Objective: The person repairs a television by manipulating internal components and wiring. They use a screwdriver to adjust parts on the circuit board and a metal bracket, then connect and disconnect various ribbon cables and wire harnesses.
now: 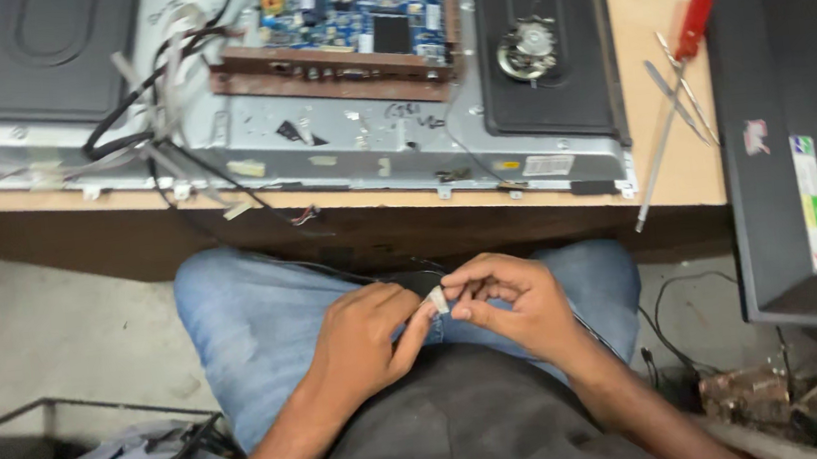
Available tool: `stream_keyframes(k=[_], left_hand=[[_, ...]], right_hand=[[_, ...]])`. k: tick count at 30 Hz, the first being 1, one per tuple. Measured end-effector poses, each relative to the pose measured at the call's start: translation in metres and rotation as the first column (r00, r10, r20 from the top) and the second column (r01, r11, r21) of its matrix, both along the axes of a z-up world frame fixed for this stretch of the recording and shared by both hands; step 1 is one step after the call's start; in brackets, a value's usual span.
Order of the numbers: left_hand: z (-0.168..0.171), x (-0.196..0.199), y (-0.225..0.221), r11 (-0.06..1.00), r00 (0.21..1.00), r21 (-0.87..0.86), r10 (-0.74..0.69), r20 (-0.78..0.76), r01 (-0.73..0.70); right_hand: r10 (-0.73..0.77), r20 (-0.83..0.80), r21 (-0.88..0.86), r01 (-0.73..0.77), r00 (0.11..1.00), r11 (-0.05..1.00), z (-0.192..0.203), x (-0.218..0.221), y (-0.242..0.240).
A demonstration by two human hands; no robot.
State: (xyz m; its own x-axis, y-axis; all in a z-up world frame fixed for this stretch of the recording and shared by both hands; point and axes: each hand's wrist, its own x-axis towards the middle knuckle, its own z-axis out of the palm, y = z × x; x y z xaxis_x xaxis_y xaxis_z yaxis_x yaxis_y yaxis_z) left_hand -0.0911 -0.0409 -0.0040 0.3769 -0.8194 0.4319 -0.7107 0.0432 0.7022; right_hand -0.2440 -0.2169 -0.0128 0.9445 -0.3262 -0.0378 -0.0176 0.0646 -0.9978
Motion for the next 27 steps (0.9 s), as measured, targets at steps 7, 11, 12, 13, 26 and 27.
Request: stream_keyframes(k=[7, 11, 12, 13, 26, 27], left_hand=[[-0.005, -0.012, -0.01, 0.999, 0.994, 0.014, -0.034, 0.101, 0.033], [-0.01, -0.012, -0.009, 0.981, 0.91, 0.037, -0.16, -0.383, 0.188], [-0.012, -0.011, -0.008, 0.975, 0.884, 0.059, -0.167, -0.437, 0.214], [-0.014, -0.012, -0.007, 0.968, 0.854, 0.08, -0.169, -0.491, 0.238], [-0.065, -0.007, 0.0, 0.782, 0.114, -0.104, -0.218, -0.969, 0.614], [-0.069, -0.009, -0.003, 0.768, 0.082, -0.152, -0.257, -0.963, 0.622]], right_hand=[[0.073, 0.106, -0.417, -0.023, 0.992, 0.909, 0.02, -0.001, 0.004], [0.129, 0.129, -0.451, -0.058, 0.983, 0.891, 0.023, -0.003, -0.002], [0.116, 0.103, -0.428, -0.061, 0.988, 0.902, 0.023, -0.004, -0.004], [0.133, 0.119, -0.435, -0.068, 0.984, 0.898, 0.022, -0.006, -0.005], [0.318, 0.295, -0.388, -0.191, 0.901, 0.902, 0.02, -0.017, -0.013], [0.315, 0.366, -0.412, -0.152, 0.876, 0.899, 0.018, -0.018, -0.012]])
